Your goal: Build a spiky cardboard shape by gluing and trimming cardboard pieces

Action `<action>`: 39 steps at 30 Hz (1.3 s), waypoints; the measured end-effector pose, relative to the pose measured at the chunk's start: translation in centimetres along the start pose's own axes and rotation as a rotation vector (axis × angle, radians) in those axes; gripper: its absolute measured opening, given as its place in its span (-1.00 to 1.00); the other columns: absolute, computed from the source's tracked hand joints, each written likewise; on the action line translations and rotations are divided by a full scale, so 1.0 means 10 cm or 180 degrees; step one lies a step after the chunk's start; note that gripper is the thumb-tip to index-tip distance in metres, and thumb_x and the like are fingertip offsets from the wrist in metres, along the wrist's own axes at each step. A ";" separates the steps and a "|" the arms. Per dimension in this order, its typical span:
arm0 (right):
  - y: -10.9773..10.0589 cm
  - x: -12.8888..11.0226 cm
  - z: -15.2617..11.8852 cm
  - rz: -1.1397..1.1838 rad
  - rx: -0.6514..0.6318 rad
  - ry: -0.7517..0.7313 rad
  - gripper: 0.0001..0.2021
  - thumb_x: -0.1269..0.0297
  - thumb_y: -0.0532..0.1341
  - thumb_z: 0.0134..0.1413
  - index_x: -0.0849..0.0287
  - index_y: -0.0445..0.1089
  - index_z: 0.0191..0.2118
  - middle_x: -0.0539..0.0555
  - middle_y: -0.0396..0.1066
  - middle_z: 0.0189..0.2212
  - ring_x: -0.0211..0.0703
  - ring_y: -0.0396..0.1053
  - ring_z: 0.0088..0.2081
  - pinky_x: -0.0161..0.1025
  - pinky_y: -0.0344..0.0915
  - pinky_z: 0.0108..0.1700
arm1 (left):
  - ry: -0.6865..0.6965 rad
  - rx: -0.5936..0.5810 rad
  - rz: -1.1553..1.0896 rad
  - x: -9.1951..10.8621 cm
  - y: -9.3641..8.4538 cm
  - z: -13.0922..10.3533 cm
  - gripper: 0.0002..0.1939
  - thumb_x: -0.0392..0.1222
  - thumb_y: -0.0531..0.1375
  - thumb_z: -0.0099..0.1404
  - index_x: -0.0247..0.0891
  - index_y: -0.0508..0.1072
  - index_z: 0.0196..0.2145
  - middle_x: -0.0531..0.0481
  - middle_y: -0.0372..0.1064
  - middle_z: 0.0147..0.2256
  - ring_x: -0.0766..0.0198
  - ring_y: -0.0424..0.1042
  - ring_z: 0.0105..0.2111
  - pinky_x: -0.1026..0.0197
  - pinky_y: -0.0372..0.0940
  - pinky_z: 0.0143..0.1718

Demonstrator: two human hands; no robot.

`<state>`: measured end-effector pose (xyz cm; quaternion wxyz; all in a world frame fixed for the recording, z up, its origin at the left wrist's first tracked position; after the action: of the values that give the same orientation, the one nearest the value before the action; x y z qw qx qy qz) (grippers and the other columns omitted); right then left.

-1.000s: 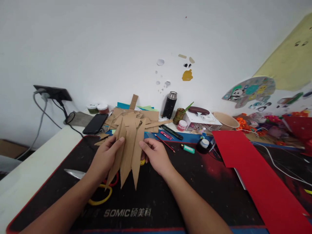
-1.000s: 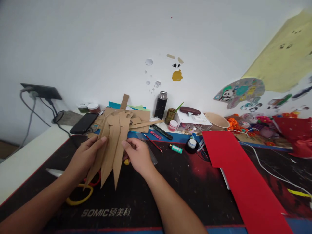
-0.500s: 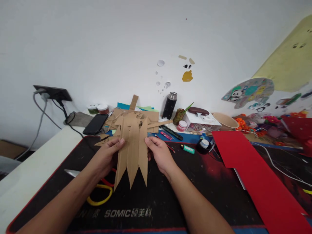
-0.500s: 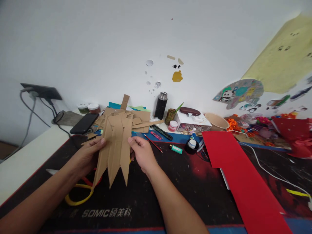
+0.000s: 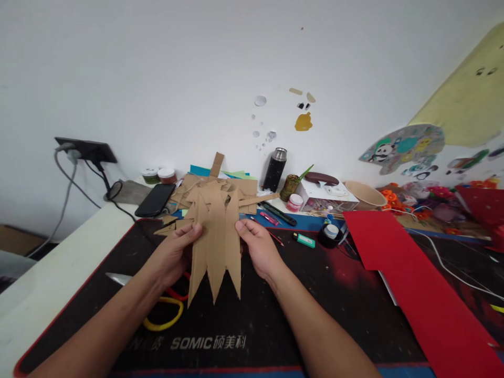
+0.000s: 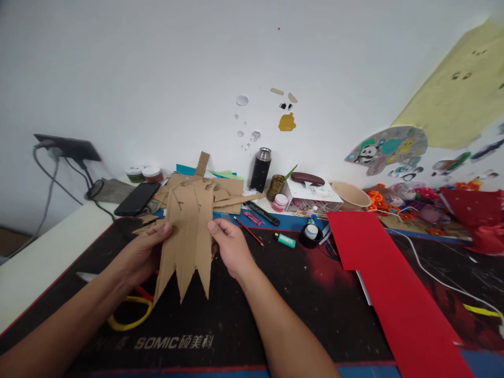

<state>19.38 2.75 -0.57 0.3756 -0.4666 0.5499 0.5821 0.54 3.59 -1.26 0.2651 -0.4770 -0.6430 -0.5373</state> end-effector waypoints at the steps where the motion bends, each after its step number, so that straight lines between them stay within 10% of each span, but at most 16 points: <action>1: 0.00 0.00 0.00 -0.0002 0.0003 0.0004 -0.52 -0.26 0.41 0.05 0.10 0.43 -0.33 -0.07 0.36 -0.51 -0.24 0.26 -0.53 -0.29 0.19 -0.49 | -0.0005 -0.0024 -0.0014 0.00 0.01 -0.01 -0.54 0.04 0.63 -0.07 -0.28 0.65 -0.31 -0.16 0.69 -0.33 0.02 0.63 -0.37 0.12 0.49 -0.34; 39: 0.02 0.10 0.02 0.0406 0.0068 -0.0085 -0.55 -0.21 0.49 0.00 0.10 0.50 -0.34 -0.09 0.30 -0.52 -0.25 0.14 -0.51 -0.26 0.14 -0.37 | -0.0108 -0.0183 -0.0072 -0.01 0.07 -0.02 -0.49 0.10 0.64 -0.12 -0.29 0.71 -0.30 -0.18 0.70 -0.34 0.07 0.63 -0.42 0.15 0.52 -0.32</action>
<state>18.91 2.85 -1.45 0.3500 -0.4188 0.5797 0.6051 1.16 3.37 -0.98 0.2341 -0.4862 -0.6371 -0.5504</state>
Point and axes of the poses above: each hand's wrist, its own z-axis towards the middle knuckle, its own y-axis out of the palm, x = y × z, the point moved 5 cm from there along z, towards the middle knuckle
